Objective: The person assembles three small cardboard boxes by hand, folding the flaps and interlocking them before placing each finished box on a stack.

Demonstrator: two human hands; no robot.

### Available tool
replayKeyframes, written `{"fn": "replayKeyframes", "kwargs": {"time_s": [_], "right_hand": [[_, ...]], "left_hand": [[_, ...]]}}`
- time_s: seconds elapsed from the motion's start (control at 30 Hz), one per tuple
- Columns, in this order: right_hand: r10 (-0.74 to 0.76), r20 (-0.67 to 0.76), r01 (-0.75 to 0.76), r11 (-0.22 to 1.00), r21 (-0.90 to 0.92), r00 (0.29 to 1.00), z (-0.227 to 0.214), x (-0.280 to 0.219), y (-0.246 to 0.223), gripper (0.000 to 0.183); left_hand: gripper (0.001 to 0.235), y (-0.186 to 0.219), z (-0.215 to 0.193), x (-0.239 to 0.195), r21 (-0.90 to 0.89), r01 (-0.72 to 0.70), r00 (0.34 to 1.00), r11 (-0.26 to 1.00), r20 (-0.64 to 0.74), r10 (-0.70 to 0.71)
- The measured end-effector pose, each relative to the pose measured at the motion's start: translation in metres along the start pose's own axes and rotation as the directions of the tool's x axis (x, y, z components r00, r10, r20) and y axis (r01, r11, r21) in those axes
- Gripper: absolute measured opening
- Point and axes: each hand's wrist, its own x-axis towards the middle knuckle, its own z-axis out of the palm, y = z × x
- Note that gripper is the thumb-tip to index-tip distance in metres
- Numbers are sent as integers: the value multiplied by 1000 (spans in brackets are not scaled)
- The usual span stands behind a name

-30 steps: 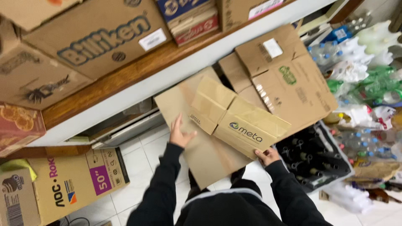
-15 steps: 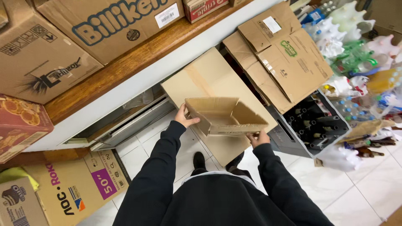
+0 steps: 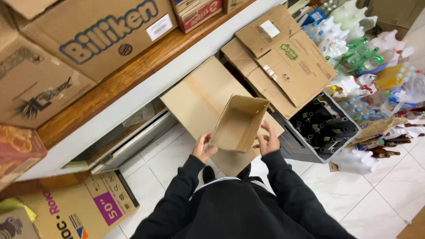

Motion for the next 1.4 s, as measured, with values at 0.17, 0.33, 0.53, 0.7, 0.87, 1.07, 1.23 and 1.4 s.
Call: {"fn": "replayKeyframes", "kwargs": {"time_s": [0.17, 0.33, 0.53, 0.7, 0.87, 1.07, 1.23, 1.4], "right_hand": [[-333, 396, 435, 878, -201, 855, -36, -42, 25, 107], [-403, 420, 576, 665, -476, 813, -19, -56, 8, 63], [-599, 407, 713, 467, -523, 690, -33, -50, 34, 22], [-577, 482, 750, 462, -473, 660, -41, -48, 24, 25], [-637, 455, 759, 350, -549, 623, -46, -19, 67, 16], [-484, 652, 808, 423, -409, 583, -39, -21, 48, 22], [-217, 659, 569, 729, -381, 720, -45, -15, 27, 31], [-229, 580, 560, 666, -492, 782, -35, 20, 42, 42]], "left_hand": [[105, 56, -11, 7, 206, 95, 983, 974, 135, -125], [111, 159, 18, 13, 641, 44, 960, 766, 185, -210], [112, 210, 32, 9, 686, 48, 983, 726, 95, -155], [118, 231, 28, 8, 681, 53, 975, 730, 123, -185], [108, 167, 26, 50, 810, 15, 967, 586, 137, -214], [50, 219, 26, 92, 792, -86, 995, 605, 101, 10], [73, 162, 23, 148, 711, -99, 986, 696, 167, -31], [68, 138, 14, 137, 547, -143, 974, 825, 224, 20]]}}
